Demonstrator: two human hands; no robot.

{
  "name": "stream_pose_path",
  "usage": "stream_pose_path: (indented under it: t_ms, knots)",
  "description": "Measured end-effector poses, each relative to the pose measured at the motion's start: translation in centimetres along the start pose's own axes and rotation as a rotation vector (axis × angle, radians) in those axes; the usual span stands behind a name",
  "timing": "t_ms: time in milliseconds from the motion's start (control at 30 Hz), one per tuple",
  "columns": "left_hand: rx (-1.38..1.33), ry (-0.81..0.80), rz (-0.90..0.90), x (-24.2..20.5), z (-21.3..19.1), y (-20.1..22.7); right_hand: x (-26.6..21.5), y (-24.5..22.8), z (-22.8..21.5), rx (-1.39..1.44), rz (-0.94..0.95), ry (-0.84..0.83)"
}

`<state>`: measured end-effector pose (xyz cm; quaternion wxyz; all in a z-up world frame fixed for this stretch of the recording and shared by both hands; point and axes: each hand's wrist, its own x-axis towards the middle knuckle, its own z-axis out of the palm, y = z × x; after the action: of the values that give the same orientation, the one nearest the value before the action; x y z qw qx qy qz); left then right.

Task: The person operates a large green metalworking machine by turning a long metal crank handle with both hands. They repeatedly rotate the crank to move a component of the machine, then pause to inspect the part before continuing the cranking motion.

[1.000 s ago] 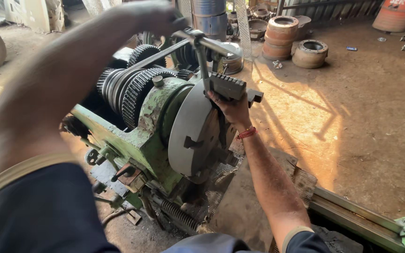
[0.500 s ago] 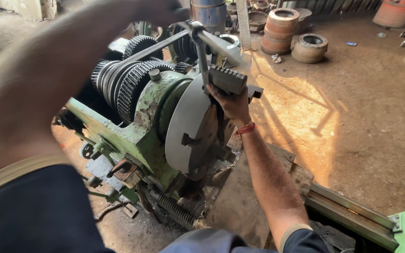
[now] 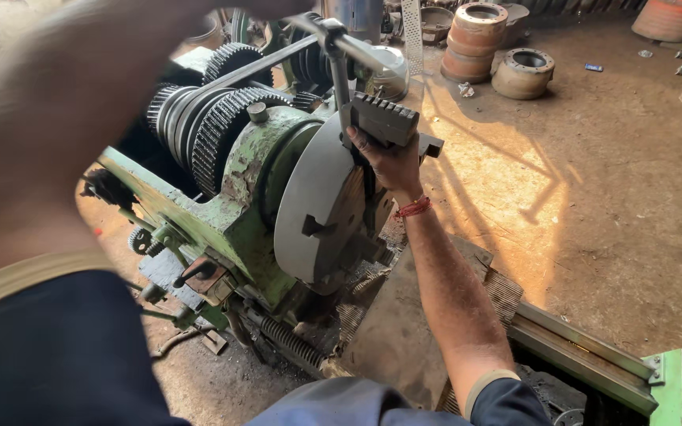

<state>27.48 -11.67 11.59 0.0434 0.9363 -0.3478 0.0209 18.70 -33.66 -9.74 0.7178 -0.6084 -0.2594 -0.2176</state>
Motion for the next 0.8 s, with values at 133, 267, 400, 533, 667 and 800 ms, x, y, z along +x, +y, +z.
stream_pose_path:
  t_ms: [133,267,400,533,667,800]
  knots:
    - [0.192,-0.168,-0.211,-7.4,-2.1,2.6,0.8,-0.4,0.1,0.033,-0.054,-0.030]
    - [0.099,-0.055,0.056,0.3,0.4,8.5,0.4,-0.7,0.0,-0.258,-0.012,-0.055]
    - [0.039,0.106,0.002,5.7,-0.4,3.2,0.6,-0.7,0.0,-0.025,-0.051,-0.001]
    - [0.084,-0.035,-0.186,-2.6,-1.0,-2.7,0.6,0.1,0.0,-0.049,-0.039,-0.021]
    - [0.271,-0.130,0.014,-6.6,-1.5,2.6,1.6,0.5,0.1,0.057,0.070,-0.081]
    - [0.053,-0.085,-0.061,1.2,0.3,8.0,1.2,0.5,0.3,0.100,0.104,-0.080]
